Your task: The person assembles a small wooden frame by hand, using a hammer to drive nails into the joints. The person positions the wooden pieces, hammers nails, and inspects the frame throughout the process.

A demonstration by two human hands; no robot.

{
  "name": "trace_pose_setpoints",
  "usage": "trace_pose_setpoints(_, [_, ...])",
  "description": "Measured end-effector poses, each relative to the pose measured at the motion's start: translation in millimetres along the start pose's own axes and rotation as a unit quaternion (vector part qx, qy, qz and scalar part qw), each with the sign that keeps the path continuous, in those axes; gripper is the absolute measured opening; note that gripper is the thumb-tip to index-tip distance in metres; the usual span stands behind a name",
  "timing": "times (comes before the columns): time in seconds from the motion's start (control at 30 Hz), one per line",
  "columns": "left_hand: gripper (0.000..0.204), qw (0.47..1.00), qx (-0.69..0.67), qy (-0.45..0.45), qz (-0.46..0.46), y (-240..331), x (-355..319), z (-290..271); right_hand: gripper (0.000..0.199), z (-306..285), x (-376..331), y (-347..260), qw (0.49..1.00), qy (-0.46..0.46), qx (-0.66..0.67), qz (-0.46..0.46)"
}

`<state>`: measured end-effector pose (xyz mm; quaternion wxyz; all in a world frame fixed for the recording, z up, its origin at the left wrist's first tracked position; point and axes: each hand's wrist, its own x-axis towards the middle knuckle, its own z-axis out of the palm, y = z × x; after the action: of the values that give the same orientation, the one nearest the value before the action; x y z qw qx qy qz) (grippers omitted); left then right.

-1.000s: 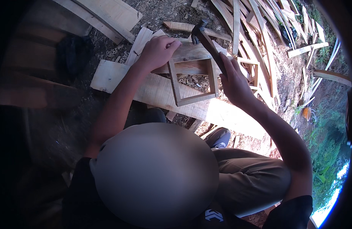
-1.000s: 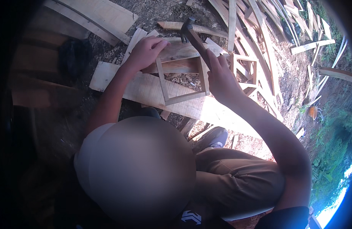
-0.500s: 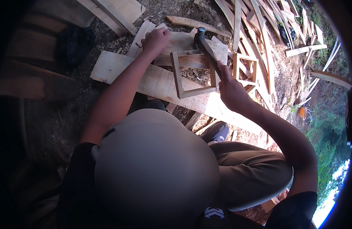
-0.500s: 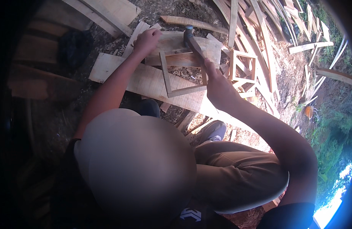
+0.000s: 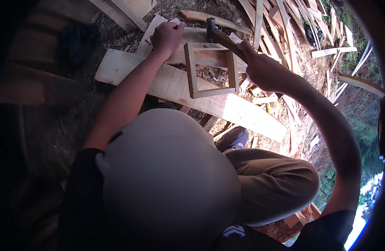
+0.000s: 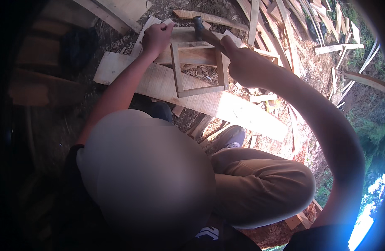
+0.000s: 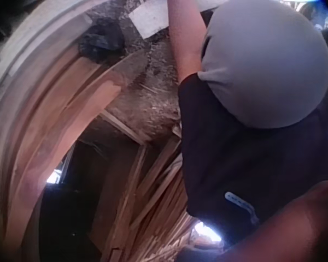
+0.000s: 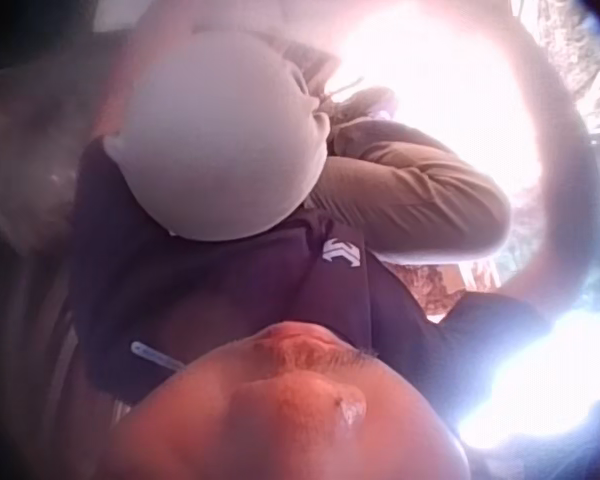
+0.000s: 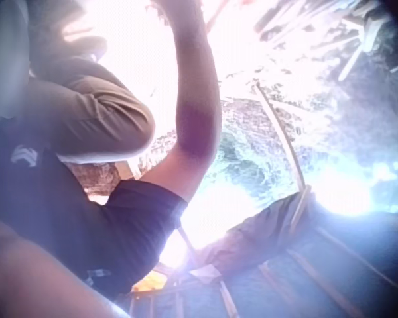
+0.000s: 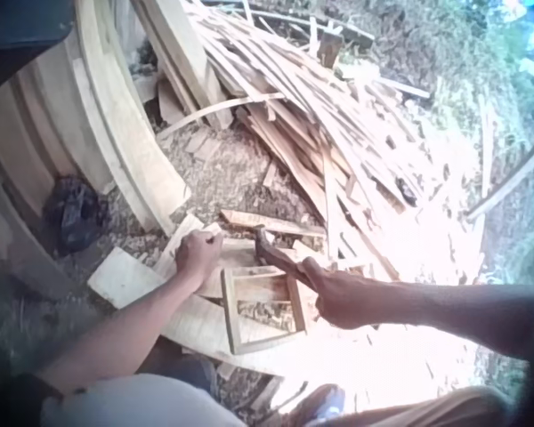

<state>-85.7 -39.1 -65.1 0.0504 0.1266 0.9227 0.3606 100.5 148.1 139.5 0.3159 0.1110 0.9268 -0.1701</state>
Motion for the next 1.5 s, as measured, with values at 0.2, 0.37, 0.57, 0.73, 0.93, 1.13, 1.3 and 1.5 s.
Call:
trace_pose_setpoints(0.2, [0.045,1.0,-0.003,0.023,0.007,-1.5,-0.1,-0.3,0.058,-24.5,5.2,-9.9,0.999,-0.015,-0.035,-0.016])
trace_pose_setpoints(0.37, [0.045,1.0,-0.006,0.008,0.004,3.9,1.1,9.6,0.058,-1.8,1.4,14.6,0.998,0.017,-0.049,-0.023])
trace_pose_setpoints(0.57, [0.043,0.998,0.011,-0.037,-0.053,7.6,0.7,4.2,0.051,50.3,1.1,42.2,0.977,0.197,0.048,-0.067])
trace_pose_setpoints(0.73, [0.048,0.997,0.028,-0.045,-0.049,7.7,-1.8,5.8,0.051,31.3,-17.3,25.9,0.963,0.198,0.179,0.044])
trace_pose_setpoints(0.93, [0.053,0.996,0.029,-0.03,-0.077,1.0,6.6,7.8,0.05,59.6,-26.8,11.5,0.924,0.148,0.32,0.15])
trace_pose_setpoints(1.13, [0.047,0.996,0.011,-0.051,-0.075,9.3,3.6,6.4,0.056,70.2,0.1,-20.6,0.836,0.149,0.503,0.159])
trace_pose_setpoints(1.3, [0.046,0.996,0.007,-0.052,-0.067,10.6,1.8,5.4,0.048,59.3,26.7,-63.7,0.748,0.097,0.615,0.23])
trace_pose_setpoints(1.5, [0.046,0.998,0.015,-0.038,-0.057,12.6,-2.5,5.3,0.037,47.4,32.0,-73.7,0.773,0.042,0.59,0.231])
